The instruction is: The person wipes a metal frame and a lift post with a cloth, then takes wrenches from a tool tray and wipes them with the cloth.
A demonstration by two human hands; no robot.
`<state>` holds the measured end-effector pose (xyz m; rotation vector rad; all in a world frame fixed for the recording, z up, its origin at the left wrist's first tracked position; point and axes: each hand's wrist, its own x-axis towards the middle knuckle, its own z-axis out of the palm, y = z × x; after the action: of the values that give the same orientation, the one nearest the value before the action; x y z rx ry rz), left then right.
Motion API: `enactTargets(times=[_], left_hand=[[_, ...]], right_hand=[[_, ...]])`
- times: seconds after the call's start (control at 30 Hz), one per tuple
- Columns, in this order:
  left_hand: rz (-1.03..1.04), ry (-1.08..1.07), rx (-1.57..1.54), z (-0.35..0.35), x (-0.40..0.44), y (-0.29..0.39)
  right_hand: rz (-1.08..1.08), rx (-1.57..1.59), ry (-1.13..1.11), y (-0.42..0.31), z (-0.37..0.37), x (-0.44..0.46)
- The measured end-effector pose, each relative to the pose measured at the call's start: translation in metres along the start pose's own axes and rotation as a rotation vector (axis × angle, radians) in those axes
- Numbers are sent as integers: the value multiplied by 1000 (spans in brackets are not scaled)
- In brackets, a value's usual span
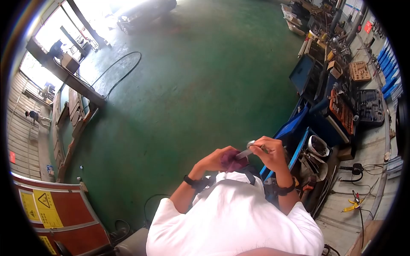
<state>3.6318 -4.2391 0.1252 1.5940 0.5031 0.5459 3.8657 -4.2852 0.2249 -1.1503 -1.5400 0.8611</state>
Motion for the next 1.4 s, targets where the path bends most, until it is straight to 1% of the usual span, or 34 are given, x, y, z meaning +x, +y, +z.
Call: enactTargets(times=[0.07, 0.13, 0.2, 0.23, 0.3, 0.33, 0.4, 0.43, 0.47, 0.5, 0.53, 0.57, 0.6, 0.63, 0.67, 0.7, 0.73, 0.8, 0.87, 0.93, 0.97, 1.03, 1.1, 1.13, 1.2, 1.23, 1.27, 1.33, 1.37, 1.4], left_hand=[[-131, -60, 153, -3, -1, -8], [-126, -41, 142, -8, -4, -6], [18, 46, 149, -13, -8, 4], [18, 45, 148, -17, -11, 12], [-97, -16, 182, -25, -16, 25], [-93, -19, 181, -27, -21, 25], [-142, 32, 306, -30, -29, 24], [-141, 31, 305, -28, -30, 19], [-94, 67, 244, -28, -33, 12], [-48, 103, 185, -26, -36, 11], [-52, 102, 185, -23, -39, 10], [-6, 143, 82, -17, -37, 10], [43, 183, -21, -10, -35, 12], [49, 183, -19, -5, -31, 14], [46, 195, -113, 1, -27, 17], [40, 207, -208, 5, -25, 18], [42, 208, -209, 6, -23, 16], [3, 203, -81, 9, -19, 13], [18, 201, -82, 12, -18, 16], [32, 200, -77, 17, -17, 17], [30, 213, -105, 20, -18, 17], [28, 222, -132, 19, -19, 20], [25, 185, 131, 13, -23, 26], [21, 180, 130, 12, -26, 25], [-20, 208, 32, 8, -27, 25], [24, 236, 49, 8, -25, 24], [25, 230, 54, 11, -24, 25], [123, 301, 85, 19, -23, 29], [122, 292, 84, 23, -22, 24], [161, 308, -8, 27, -19, 17]], right_hand=[[-60, -76, -44, -4, -1, 5], [-59, -44, -20, -2, -6, 6], [37, 71, 20, 2, -10, 5], [58, 113, 30, 2, -9, 4], [89, 144, 39, 4, 0, 3], [114, 176, 50, 6, 4, 3], [100, 206, 57, 18, 15, 1], [94, 244, 56, 24, 18, -1], [98, 246, 56, 29, 21, -1], [102, 314, 69, 34, 23, 2], [104, 381, 81, 39, 25, 3], [103, 383, 82, 45, 27, 1], [112, 327, 12, 52, 29, 0], [118, 268, -58, 57, 30, -1], [124, 208, -129, 61, 30, -1], [40, 67, -94, 49, 37, 0], [40, 65, -95, 39, 42, 0], [172, 15, -103, 28, 46, -4], [169, -3, -86, 38, 50, -7], [69, 9, -21, 51, 50, -12], [68, 12, -20, 53, 49, -15], [215, 188, -47, 54, 47, -17], [220, 243, -3, 50, 47, -19], [228, 300, 41, 48, 48, -22], [212, 326, 92, 49, 48, -26], [192, 350, 140, 49, 48, -27], [188, 352, 147, 48, 47, -27], [183, 355, 213, 46, 45, -30], [185, 354, 222, 47, 44, -31], [139, 348, 234, 50, 41, -32]])
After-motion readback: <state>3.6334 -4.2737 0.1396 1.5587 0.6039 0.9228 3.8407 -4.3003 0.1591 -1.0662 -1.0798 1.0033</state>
